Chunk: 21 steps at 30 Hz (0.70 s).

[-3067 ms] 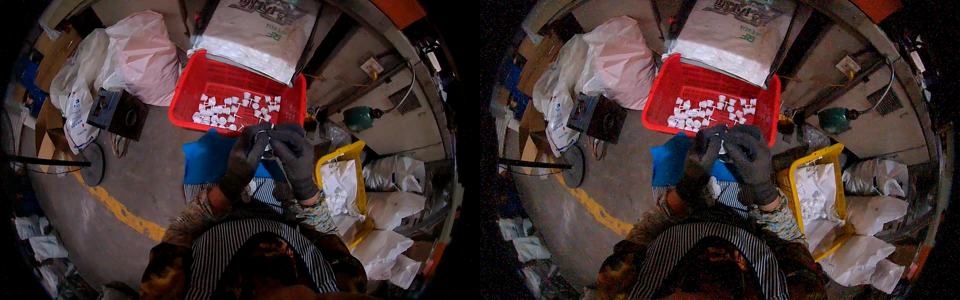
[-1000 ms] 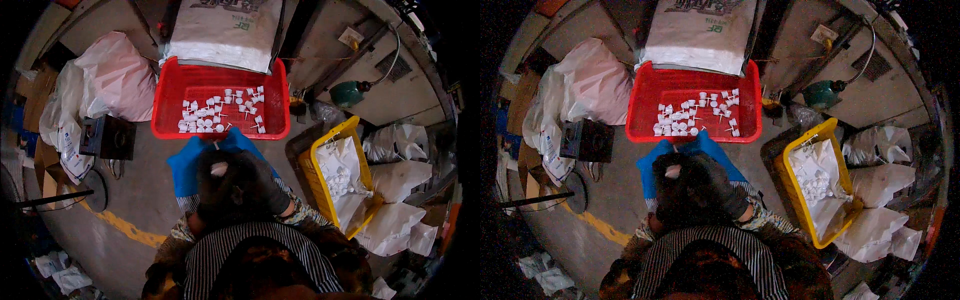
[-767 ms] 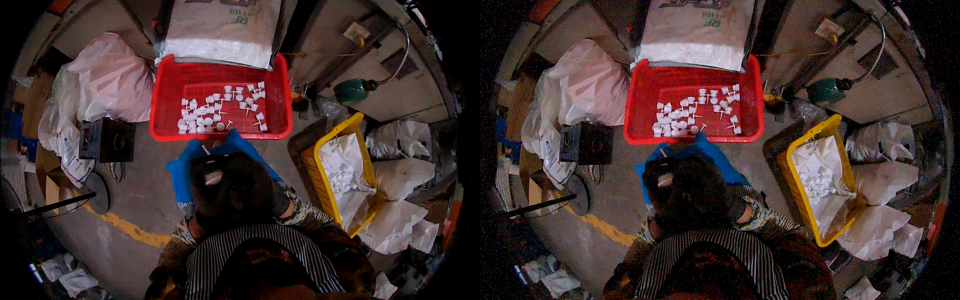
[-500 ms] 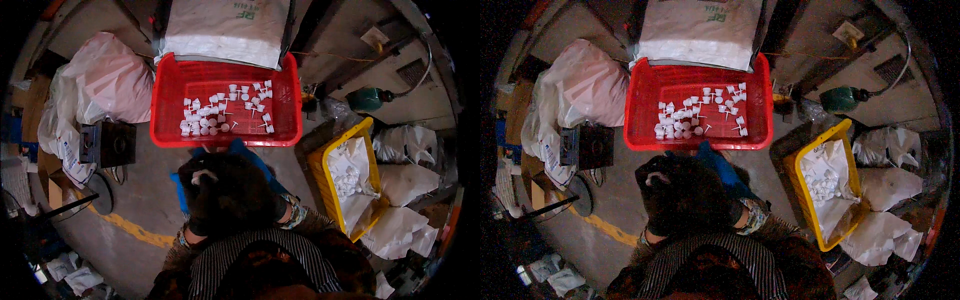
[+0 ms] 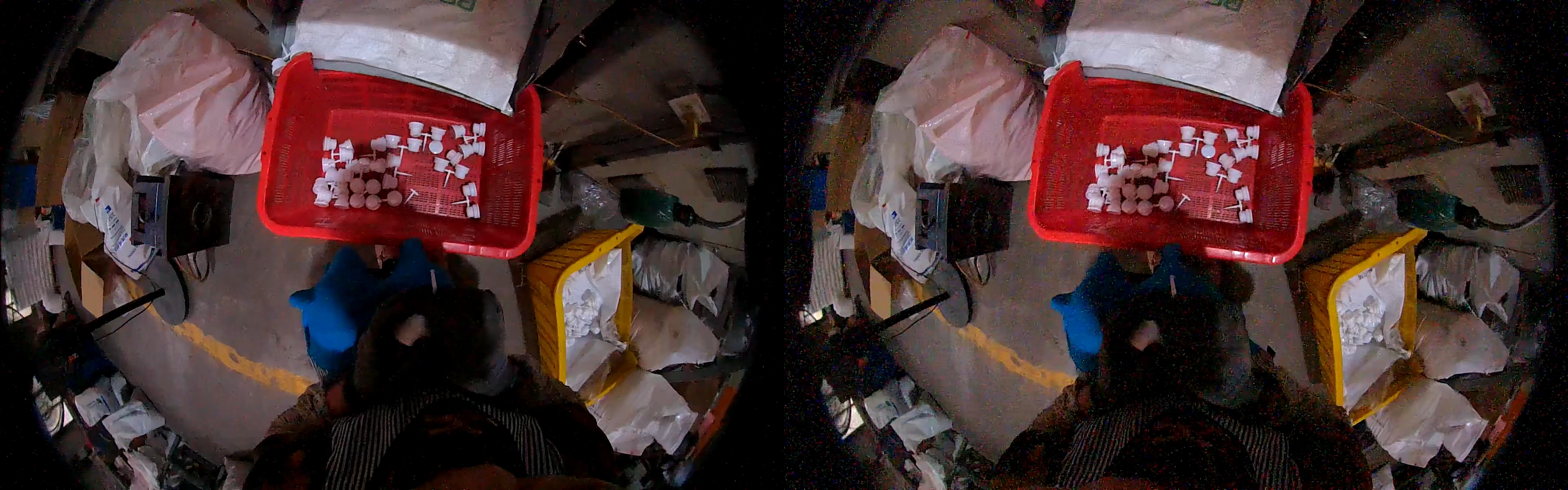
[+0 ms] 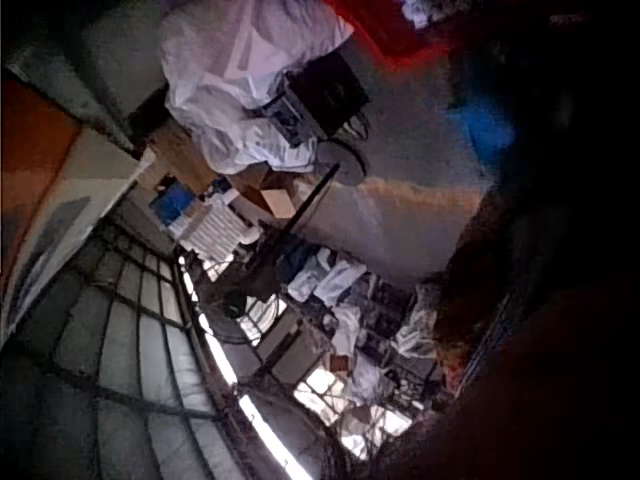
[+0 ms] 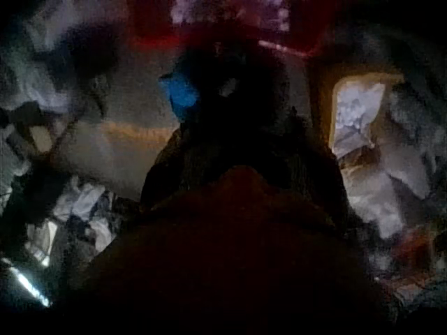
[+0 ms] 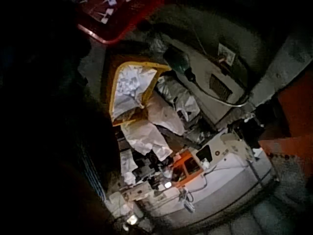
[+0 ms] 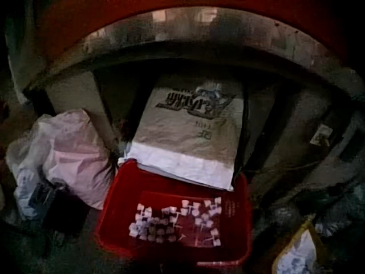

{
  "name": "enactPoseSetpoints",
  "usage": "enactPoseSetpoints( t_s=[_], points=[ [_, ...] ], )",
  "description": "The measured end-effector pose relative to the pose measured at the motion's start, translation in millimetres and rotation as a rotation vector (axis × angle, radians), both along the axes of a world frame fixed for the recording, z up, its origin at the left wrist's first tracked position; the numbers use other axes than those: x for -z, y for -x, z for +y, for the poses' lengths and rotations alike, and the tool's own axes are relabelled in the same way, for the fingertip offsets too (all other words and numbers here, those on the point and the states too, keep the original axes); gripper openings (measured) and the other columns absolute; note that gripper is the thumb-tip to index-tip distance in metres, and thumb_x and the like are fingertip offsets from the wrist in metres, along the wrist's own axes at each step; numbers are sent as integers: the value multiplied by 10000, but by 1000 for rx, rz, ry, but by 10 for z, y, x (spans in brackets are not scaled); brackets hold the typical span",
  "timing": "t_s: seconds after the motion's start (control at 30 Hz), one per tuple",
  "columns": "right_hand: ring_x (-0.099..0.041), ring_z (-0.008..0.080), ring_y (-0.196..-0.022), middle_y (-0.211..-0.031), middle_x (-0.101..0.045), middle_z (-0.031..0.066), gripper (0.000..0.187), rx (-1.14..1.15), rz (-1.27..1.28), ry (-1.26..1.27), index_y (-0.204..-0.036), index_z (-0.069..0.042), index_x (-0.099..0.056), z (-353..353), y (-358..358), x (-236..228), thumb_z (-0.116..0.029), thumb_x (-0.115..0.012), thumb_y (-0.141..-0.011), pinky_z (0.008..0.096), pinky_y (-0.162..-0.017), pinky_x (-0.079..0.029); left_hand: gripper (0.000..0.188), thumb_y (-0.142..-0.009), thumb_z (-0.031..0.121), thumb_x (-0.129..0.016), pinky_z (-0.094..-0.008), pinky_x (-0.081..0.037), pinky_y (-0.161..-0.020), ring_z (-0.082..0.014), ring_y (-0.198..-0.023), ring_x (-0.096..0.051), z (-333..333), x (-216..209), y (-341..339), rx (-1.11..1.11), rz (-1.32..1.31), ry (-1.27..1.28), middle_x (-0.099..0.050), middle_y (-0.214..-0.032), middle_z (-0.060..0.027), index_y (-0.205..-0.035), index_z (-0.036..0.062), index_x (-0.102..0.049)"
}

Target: The person assembles small white plastic components by hand, repeatedly picking up parts from a red basket and a yellow bin, joining them together, and placing the assembled units into a pink bag. The person handles the parts one at a time, occasionally inspecting them before assembly.

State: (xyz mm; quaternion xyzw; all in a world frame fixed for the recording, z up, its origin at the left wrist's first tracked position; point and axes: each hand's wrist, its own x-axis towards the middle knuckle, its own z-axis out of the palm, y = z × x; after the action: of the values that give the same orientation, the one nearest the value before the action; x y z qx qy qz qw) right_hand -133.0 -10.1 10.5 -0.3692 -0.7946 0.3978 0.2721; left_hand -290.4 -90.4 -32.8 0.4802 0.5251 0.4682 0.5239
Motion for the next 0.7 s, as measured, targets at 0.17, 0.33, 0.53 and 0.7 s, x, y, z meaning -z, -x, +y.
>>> enactPoseSetpoints(
  t_s=[0.17, 0.33, 0.53, 0.7],
  points=[
    [-556, 366, -976, -1109, -610, 167, 501, -13, -57, 93, -1216, -44, -603, -7, -33, 268, -155, -712, -740, 460, -839, -462, 585, -903, 119, -595, -442, -369, -1065, -382, -1276, -451, -118, 306, -11, -15, 277, -95, -433, -1387, -247, -1420, -17, -358],
    [-543, 379, -1022, -1176, -596, 187, 495, -39, -65, 12, -1223, -26, -593, 74, 16, 323, -154, -691, -756, 465, -863, -456, 580, -928, 125, -517, -436, -321, -1105, -396, -1319, -399, 146, 181, 88, 90, 105, 42, -385, -1433, -258, -1452, -14, -311],
    [-544, 389, -1036, -1226, -583, 205, 482, -46, -179, 24, -1240, 2, -577, -88, 12, 495, -149, -637, -786, 483, -877, -443, 528, -957, 123, -462, -416, -282, -1122, -351, -1348, -366, -46, 337, 27, -52, -54, 96, -385, -1446, -215, -1448, -8, -321],
    [-546, 405, -1049, -1234, -587, 199, 483, 152, 126, 355, -1243, 5, -575, -188, 115, 595, -154, -615, -788, 504, -894, -430, 487, -981, 128, -433, -412, -283, -1116, -327, -1342, -373, 14, 284, -51, -156, -99, 71, -401, -1435, -202, -1441, -4, -338]
  ],
)
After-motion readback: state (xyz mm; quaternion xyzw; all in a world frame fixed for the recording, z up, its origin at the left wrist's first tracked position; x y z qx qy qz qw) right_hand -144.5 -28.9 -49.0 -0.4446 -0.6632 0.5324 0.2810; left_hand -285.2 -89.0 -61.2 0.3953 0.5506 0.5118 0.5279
